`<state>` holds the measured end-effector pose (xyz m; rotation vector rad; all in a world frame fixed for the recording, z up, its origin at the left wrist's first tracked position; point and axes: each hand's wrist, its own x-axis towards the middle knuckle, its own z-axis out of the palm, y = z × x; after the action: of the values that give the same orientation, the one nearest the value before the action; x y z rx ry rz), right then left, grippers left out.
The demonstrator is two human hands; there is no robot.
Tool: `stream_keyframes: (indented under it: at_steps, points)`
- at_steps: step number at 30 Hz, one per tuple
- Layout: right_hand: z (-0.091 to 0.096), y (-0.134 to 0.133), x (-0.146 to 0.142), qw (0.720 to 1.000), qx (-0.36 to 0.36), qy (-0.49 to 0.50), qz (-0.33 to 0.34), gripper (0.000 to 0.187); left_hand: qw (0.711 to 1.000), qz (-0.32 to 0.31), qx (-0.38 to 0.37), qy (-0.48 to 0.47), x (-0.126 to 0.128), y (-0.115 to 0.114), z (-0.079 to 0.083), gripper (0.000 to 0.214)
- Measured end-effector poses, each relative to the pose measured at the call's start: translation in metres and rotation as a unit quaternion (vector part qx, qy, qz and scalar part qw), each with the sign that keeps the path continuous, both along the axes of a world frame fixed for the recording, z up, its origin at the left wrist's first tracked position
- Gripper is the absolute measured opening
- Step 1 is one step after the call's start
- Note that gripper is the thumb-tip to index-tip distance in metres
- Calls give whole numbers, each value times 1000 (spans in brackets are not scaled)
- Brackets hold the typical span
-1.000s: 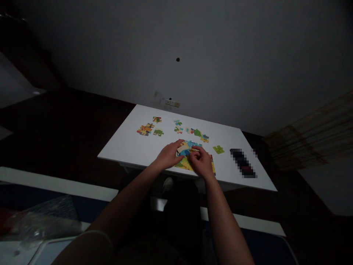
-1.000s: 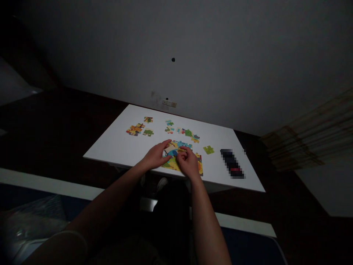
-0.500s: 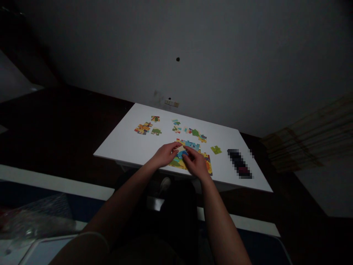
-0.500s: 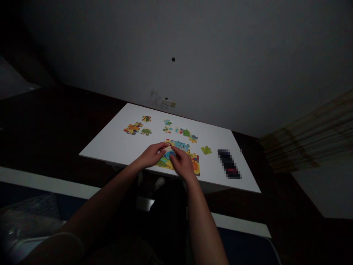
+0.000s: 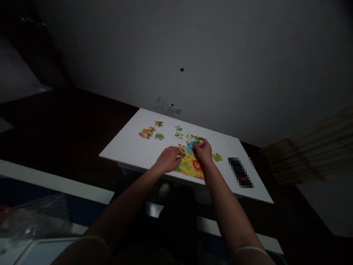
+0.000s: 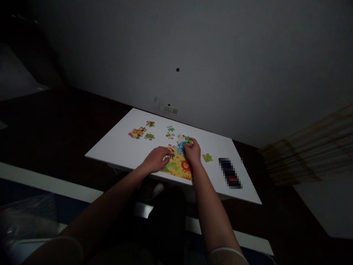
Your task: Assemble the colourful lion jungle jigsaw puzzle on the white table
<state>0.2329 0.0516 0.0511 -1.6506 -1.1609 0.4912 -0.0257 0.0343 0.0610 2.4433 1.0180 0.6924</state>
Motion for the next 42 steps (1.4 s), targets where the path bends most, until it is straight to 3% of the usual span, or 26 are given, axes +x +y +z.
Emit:
stream_keyframes:
  at_steps: [2, 6, 12, 17, 23, 28, 31, 35, 42]
  points:
    - [-5, 1, -3, 1000, 2, -19, 3, 72, 1000, -3, 6, 4, 0, -1, 1, 30]
    - [-12, 2, -8, 996, -7, -88, 5, 63, 999, 12, 0, 50, 4, 1, 11, 25]
    - [-16, 4, -7, 988, -8, -148, -29, 43, 996, 32, -11, 85, 32, 26, 28, 30]
    - [-16, 3, -8, 986, -13, -162, -38, 33, 996, 18, -5, 84, 61, 37, 13, 59]
    - [-20, 4, -7, 989, 14, -136, -59, 28, 996, 13, -13, 82, 67, 36, -6, 58]
    - [-9, 1, 18, 983, 76, -69, -152, 45, 997, 13, -2, 72, 66, 37, -5, 55]
    - [3, -10, 52, 981, 78, -54, -169, 45, 997, 12, 6, 74, 66, 38, -5, 54]
    - [13, -40, 91, 986, 18, -88, -139, 43, 997, 3, 16, 79, 66, 38, -5, 56]
    - [-10, -87, 93, 963, -62, -228, -132, 47, 996, -15, 31, 78, 66, 38, -4, 53]
